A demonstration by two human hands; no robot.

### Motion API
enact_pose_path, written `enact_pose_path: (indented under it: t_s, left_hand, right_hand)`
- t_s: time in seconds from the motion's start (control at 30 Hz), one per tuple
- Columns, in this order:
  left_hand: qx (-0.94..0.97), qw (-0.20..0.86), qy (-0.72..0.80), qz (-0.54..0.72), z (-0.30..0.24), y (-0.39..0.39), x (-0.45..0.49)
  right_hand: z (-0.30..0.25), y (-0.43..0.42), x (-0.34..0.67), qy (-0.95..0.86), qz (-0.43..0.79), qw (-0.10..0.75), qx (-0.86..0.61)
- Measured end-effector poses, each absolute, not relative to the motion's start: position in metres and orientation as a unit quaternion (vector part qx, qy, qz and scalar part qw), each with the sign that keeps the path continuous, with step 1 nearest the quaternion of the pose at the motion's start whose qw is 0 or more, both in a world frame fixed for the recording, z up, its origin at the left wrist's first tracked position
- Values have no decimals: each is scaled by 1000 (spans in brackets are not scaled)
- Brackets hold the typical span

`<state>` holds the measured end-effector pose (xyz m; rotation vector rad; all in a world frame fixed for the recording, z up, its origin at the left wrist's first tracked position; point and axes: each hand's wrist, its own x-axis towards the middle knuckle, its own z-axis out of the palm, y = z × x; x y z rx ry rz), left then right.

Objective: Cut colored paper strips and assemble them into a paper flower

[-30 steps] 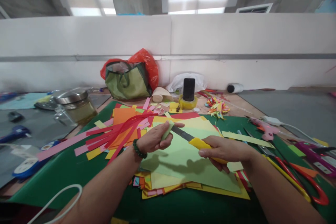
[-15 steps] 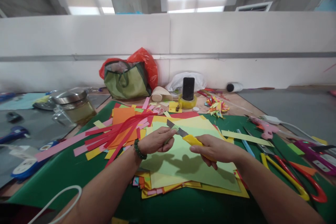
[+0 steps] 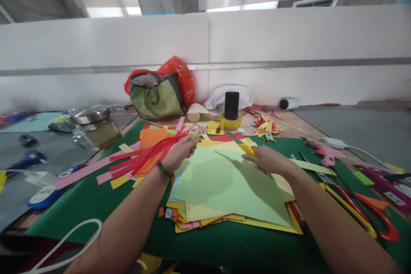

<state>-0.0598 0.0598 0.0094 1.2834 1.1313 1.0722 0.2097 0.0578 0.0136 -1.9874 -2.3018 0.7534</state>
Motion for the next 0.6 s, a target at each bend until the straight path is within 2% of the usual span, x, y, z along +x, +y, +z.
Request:
enact_pose_path:
  t_s: [0.13, 0.4, 0.6]
  left_hand:
    - [522, 493, 513, 470, 8, 63, -60]
    - [588, 307, 650, 370, 8, 73, -83]
    - [639, 113, 747, 145, -13, 78, -85]
  right_hand:
    - [20, 47, 205, -801, 143, -59, -578]
    - [11, 46, 206, -787, 116, -123, -593]
    - [5, 53, 207, -777, 135, -131, -601]
